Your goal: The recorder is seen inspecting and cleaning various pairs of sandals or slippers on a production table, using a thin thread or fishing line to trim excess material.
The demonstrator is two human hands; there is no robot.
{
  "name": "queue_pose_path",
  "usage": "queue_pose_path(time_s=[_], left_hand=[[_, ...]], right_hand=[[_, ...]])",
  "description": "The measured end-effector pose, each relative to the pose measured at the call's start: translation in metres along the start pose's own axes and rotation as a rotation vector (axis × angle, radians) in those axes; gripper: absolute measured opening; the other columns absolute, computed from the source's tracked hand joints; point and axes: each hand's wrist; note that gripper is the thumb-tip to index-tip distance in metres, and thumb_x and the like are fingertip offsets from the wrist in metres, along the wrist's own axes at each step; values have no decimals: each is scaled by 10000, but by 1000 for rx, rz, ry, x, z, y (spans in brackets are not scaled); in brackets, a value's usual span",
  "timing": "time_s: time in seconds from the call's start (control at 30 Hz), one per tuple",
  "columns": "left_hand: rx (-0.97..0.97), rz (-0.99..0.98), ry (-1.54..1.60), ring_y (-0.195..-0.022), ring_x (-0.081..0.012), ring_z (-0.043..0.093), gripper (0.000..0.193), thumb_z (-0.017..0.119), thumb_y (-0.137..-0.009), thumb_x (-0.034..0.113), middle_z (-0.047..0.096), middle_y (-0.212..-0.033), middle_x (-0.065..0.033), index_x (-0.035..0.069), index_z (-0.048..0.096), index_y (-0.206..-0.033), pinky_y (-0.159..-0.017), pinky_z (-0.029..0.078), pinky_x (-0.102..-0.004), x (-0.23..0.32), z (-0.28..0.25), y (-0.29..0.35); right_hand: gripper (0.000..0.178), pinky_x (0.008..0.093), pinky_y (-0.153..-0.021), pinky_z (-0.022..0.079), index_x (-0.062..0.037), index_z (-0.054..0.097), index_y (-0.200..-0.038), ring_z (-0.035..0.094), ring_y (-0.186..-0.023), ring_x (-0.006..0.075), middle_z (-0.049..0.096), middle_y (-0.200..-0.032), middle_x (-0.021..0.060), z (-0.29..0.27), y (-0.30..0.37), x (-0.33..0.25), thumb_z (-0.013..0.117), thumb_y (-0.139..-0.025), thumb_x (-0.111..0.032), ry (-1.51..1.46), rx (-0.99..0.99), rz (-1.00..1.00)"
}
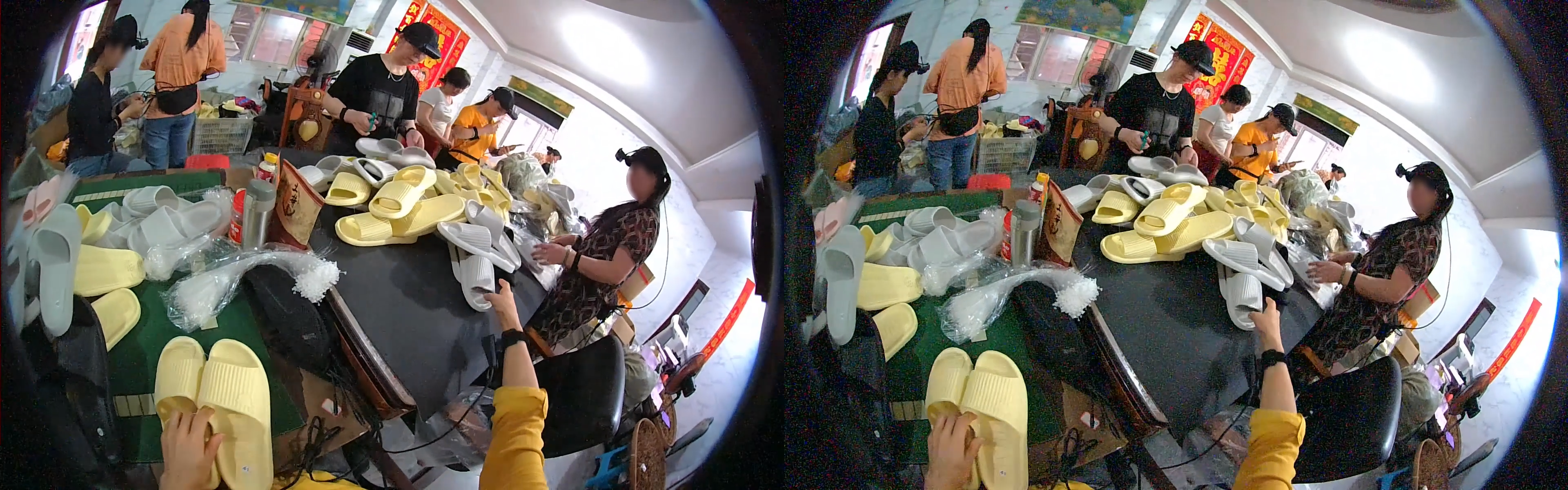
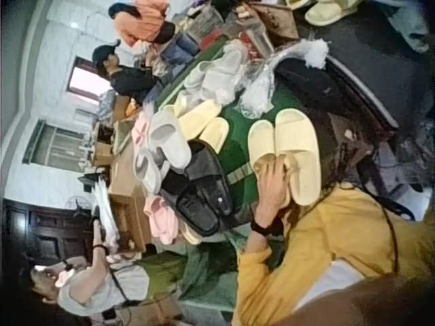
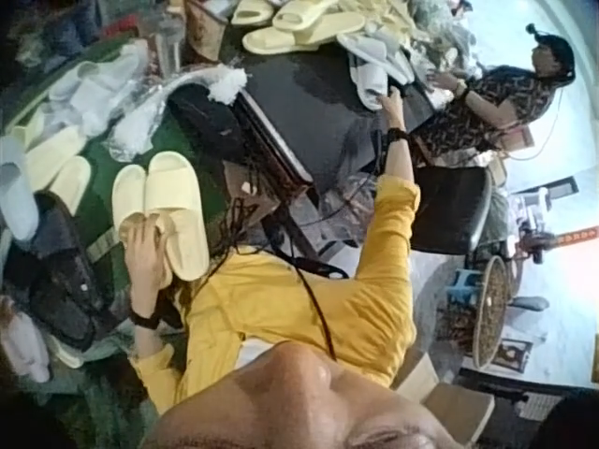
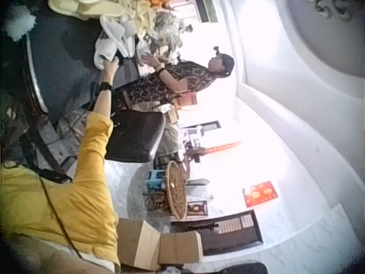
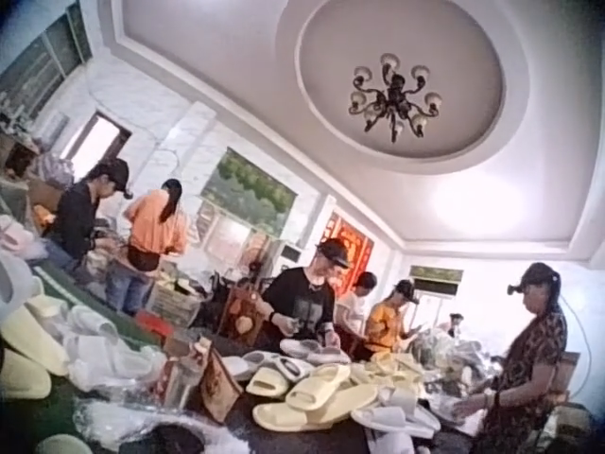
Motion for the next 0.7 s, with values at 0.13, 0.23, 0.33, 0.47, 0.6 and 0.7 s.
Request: queue_pose_path(time_s=[0.13, 0.23, 0.33, 0.47, 0.6, 0.7], left_hand=[[62, -17, -16, -1114, -428, 520, 340, 590, -943, 198, 588, -1189, -213, 45, 569, -1246, -985, 414, -505, -4, -3, 9], [52, -30, -71, -1104, -419, 528, 361, 607, -925, 174, 589, -1199, -207, 40, 564, -1258, -952, 433, -497, -8, -1, 12], [50, -71, -63, -1061, -409, 524, 391, 664, -836, 136, 584, -1148, -201, 40, 566, -1202, -897, 447, -487, -6, 2, 10], [94, -128, 83, -1004, -431, 513, 375, 677, -748, 43, 585, -1046, -211, 18, 567, -1105, -867, 433, -506, -1, 0, 9], [210, -49, 37, -967, -443, 519, 347, 671, -749, 36, 584, -1019, -212, 0, 563, -1077, -841, 434, -513, -1, -4, 15], [233, -54, 132, -940, -453, 523, 304, 654, -766, 46, 586, -1019, -222, -6, 561, -1052, -819, 438, -522, -3, -5, 22]], right_hand=[[916, 393, -993, 441, 48, 312, -1445, 524, -1251, 389, 526, -1330, 303, 31, -26, 20, 747, -675, -193, -144, -155, 137], [709, 409, -993, 430, 17, 339, -1424, 530, -1241, 396, 548, -1291, 316, 45, -33, 24, 605, -822, -248, 91, -111, 289], [451, 390, -968, 431, -3, 467, -1322, 570, -1154, 363, 600, -1222, 234, 46, -32, 26, 436, -891, -130, -191, 48, 215], [373, 329, -930, 431, 6, 494, -1288, 561, -1066, 224, 578, -1195, 132, 32, -17, 25, 404, -944, -108, -507, 96, 66], [365, 322, -928, 437, 11, 483, -1311, 557, -1080, 201, 575, -1203, 119, 13, 10, 20, 435, -1005, -182, -660, 71, 55], [395, 328, -929, 444, 2, 470, -1338, 557, -1095, 212, 558, -1244, 105, -7, 32, 19, 453, -1007, -213, -619, 79, 25]])
Point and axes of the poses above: each hand's wrist, its own y-axis away from the middle knuckle, its own z-axis out of the palm, x = y × z
